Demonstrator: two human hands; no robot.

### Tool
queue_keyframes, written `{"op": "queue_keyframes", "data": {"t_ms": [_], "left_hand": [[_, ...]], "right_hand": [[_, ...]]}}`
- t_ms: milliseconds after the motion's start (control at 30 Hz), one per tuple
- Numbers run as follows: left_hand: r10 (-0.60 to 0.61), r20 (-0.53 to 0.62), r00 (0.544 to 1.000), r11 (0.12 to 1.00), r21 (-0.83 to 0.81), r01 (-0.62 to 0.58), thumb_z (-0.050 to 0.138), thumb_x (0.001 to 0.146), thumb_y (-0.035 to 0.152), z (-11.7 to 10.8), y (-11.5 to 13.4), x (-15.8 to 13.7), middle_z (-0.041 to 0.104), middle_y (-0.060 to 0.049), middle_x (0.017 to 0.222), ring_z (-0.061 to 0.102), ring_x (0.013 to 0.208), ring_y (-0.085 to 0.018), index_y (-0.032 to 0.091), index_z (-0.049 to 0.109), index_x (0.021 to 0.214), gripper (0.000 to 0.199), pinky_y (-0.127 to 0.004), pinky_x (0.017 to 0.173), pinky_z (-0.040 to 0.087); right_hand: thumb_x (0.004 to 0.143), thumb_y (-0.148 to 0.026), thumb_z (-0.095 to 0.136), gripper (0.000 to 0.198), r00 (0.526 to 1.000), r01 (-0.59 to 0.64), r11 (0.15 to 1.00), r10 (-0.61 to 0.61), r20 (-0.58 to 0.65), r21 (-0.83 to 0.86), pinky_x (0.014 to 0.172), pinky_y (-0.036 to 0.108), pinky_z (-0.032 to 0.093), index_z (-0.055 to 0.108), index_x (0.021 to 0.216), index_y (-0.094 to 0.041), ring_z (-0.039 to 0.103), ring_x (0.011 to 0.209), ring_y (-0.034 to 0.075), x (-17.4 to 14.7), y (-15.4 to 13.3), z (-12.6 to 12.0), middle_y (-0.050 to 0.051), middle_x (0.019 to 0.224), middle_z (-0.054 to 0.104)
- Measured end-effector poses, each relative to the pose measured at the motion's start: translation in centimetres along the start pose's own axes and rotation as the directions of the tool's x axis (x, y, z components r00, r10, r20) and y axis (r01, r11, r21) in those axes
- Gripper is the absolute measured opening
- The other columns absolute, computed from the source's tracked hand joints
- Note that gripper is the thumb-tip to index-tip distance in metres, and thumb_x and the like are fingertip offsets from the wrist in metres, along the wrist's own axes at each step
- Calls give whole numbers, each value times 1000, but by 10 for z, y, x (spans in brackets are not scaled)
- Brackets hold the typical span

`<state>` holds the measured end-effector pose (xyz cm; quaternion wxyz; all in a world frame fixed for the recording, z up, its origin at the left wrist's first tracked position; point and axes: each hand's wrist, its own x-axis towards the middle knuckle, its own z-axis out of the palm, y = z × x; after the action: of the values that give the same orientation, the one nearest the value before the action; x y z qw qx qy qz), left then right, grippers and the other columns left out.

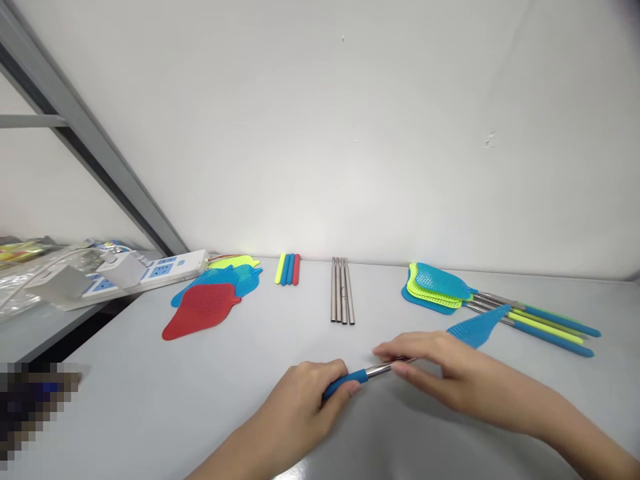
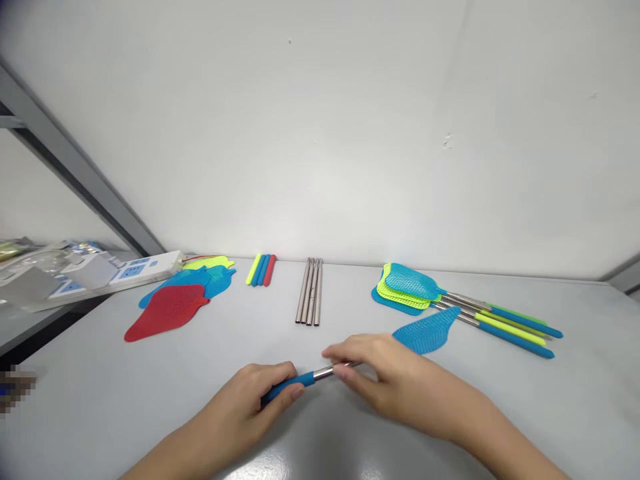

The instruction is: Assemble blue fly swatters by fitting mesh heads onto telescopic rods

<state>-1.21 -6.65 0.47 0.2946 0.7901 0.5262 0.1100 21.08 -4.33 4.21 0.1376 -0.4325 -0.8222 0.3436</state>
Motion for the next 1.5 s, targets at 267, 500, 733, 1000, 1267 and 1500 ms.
{"op": "queue_keyframes", "data": {"t_ms": [267,500,733,1000,1267,1500], "left_hand": [[80,-5,997,988,133,-79,24,88,40,4,7,-5,49,4,57,42,50,-9,18,40,65,35,-21,48,23],[139,106,985,940,298,-165,18,89,33,20,8,-6,57,2,62,52,52,-14,19,44,73,34,-24,46,24],[198,112,974,852,473,-227,23,89,31,32,4,-7,60,2,61,54,48,-16,20,46,74,30,-26,43,21],[290,93,953,739,611,-285,39,84,33,46,0,-6,60,3,57,53,41,-18,20,46,71,20,-28,39,15],[263,110,959,821,497,-282,32,87,32,32,5,-7,61,3,60,54,45,-15,19,49,71,26,-26,42,22],[141,27,990,849,511,-135,32,87,37,20,4,-3,60,-1,68,56,58,-19,18,51,72,30,-27,52,33]], "right_hand": [[87,-33,32,32,996,-2,978,20,83,-209,66,25,39,61,86,-20,56,74,16,2,0,19,4,81,63],[86,-27,33,29,993,12,933,31,114,-360,51,24,25,50,64,-19,52,58,12,1,8,33,-1,62,60],[85,-27,30,32,975,-91,949,146,165,-302,49,23,23,47,60,-17,50,55,11,0,6,41,0,59,58],[83,-29,31,33,941,-182,976,208,267,-120,56,22,31,54,63,-18,52,64,12,5,2,46,1,68,60],[85,-36,29,39,918,-231,973,212,334,17,59,21,34,59,67,-17,49,63,11,4,0,40,1,66,56],[83,-48,30,43,873,-296,952,235,427,82,54,21,32,64,85,-21,42,59,10,4,7,29,-1,66,48]]}}
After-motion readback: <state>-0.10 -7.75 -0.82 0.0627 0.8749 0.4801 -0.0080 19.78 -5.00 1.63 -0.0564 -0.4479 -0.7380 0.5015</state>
